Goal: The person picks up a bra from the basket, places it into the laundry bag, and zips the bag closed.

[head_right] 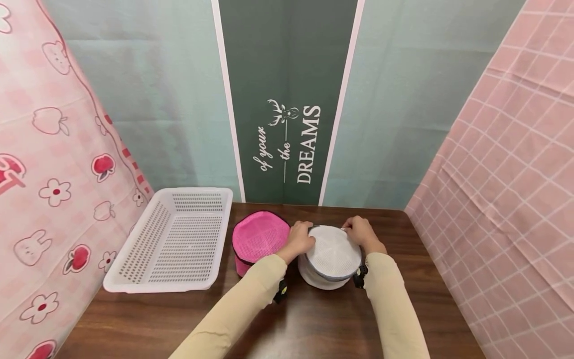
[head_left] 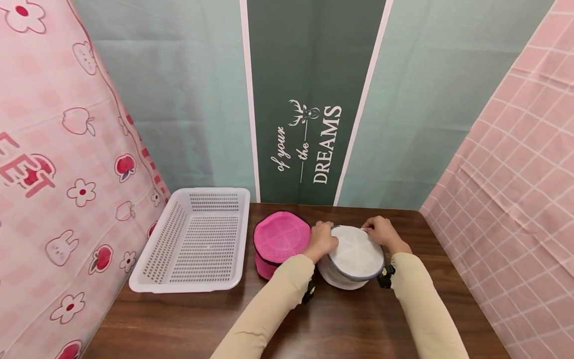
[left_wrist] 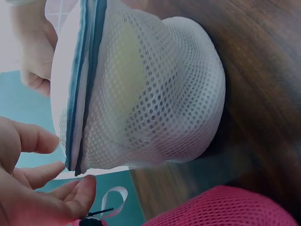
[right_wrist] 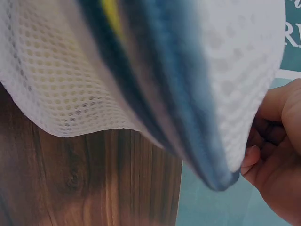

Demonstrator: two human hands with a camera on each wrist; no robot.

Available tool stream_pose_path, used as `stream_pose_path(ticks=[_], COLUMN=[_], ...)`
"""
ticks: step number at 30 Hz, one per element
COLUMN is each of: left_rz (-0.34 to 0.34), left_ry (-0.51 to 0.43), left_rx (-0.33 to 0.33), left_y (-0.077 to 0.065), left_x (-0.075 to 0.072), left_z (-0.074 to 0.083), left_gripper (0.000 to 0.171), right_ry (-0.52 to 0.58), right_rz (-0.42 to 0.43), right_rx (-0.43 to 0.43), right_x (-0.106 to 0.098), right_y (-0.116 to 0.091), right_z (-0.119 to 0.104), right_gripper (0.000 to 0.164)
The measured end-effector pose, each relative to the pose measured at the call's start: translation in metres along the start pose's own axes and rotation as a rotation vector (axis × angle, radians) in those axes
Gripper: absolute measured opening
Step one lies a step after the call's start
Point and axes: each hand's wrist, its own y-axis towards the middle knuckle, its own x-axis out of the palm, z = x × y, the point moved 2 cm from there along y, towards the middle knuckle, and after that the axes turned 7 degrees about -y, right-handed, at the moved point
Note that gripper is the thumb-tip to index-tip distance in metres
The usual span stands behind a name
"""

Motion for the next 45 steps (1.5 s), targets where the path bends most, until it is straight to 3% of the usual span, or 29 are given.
stream_pose_path(ticks=[10,28,34,45], left_rz=[0.045,0.039,0.107,0.076], left_ry=[-0.048,0.034,0.168,0.354], left_rx=[0.039,-0.016,0.022,-0.02], left_y=[0.021,0.021,0.022,0.02], left_x=[0.001,-0.002,-0.001,0.002], left_z=[-0.001,-0.002,0.0,0.007], left_gripper=[0.029,0.014,0.013,0.013], right_ry=[-0.01,0.012,0.014,0.048], right_rz=[0.116,0.072,0.073,0.065], right_rx=[-0.065,-0.087,-0.1,-0.089], right_x=[0.002,-0.002,-0.004,-0.004], right_y=[0.006,0.012,0.012,0.011], right_z=[-0.013,-0.028,-0.03,-0.032], right_gripper=[0.017,0.015,0.016,0.016])
